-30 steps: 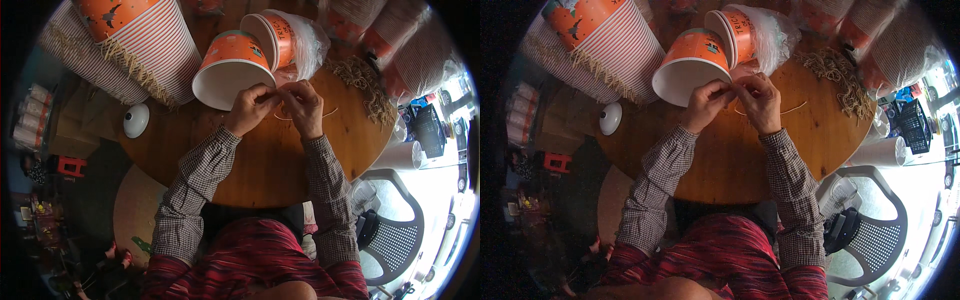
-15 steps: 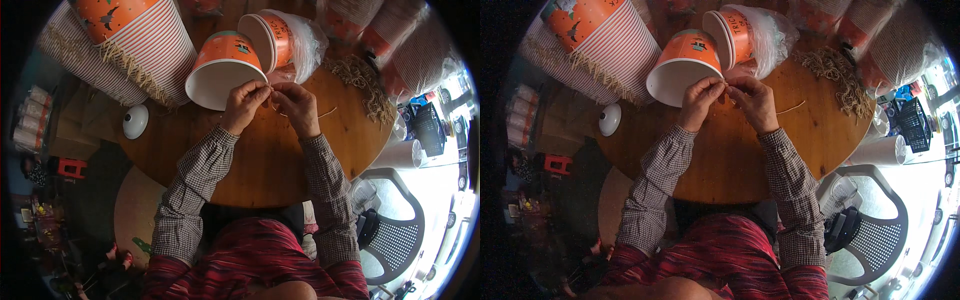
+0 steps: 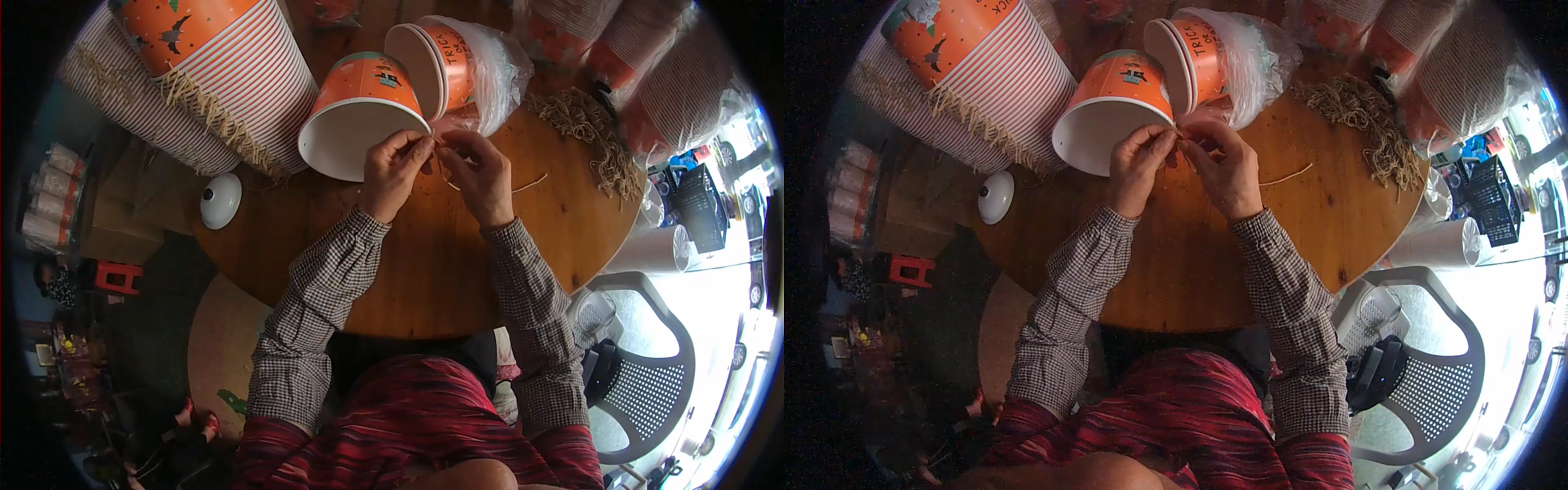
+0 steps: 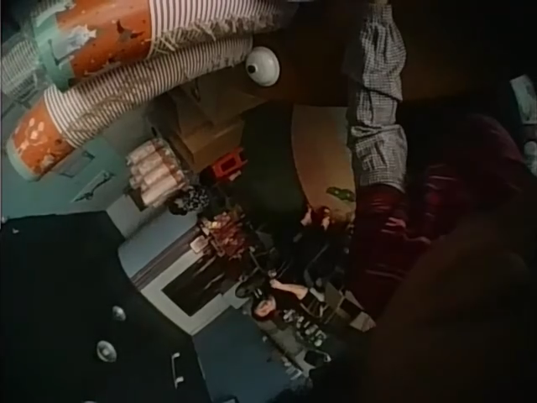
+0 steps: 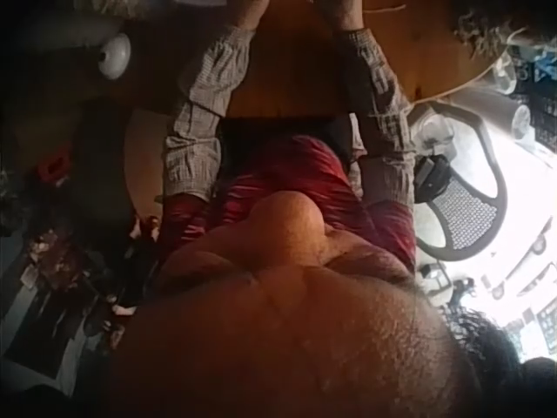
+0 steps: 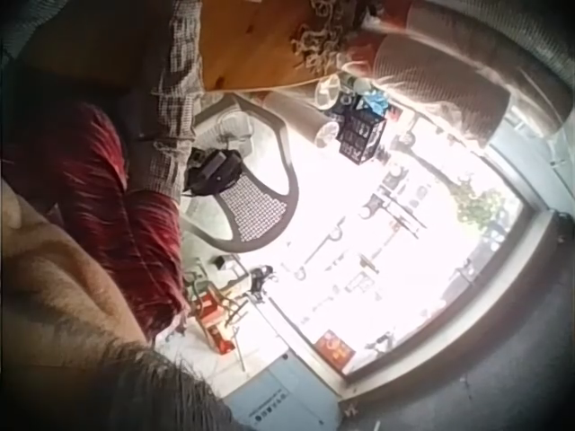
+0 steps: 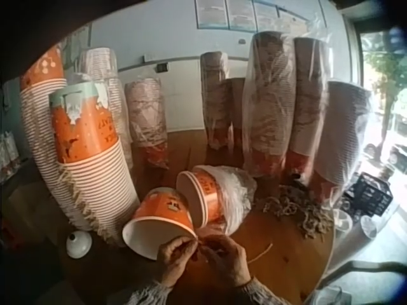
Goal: Threading string handles through pre-punched holes in paper buckets to assemble them.
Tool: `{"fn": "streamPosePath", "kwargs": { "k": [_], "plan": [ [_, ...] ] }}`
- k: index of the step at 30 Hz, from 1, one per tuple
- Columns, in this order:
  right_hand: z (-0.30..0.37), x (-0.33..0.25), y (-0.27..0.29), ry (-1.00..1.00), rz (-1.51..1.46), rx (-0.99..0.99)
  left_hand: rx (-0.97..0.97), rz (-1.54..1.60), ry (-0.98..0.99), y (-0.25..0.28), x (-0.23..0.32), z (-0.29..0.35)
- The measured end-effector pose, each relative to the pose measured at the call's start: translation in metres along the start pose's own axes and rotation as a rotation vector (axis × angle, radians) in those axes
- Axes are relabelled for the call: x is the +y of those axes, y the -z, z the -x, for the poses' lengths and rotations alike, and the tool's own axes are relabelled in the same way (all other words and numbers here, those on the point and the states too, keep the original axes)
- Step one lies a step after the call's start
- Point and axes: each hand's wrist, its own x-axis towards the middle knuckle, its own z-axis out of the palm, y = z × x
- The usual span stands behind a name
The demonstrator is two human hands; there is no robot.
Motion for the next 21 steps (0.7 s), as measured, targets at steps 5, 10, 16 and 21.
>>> {"fn": "streamPosePath", "kwargs": {
  "k": [5,10,16,21],
  "plan": [
    [0.002,0.005,0.001,0.043,-0.001,0.045,0.0,0.017,0.025,-0.007,0.006,0.004],
    [0.002,-0.007,0.001,0.185,0.222,0.057,0.017,-0.083,0.018,-0.004,0.003,0.002],
    [0.001,-0.001,-0.001,0.24,0.295,0.075,0.023,-0.042,0.085,-0.006,0.003,0.003],
    [0.002,-0.002,-0.003,0.259,0.318,0.05,0.079,-0.065,0.083,-0.004,0.0,0.003]
  ]
}}
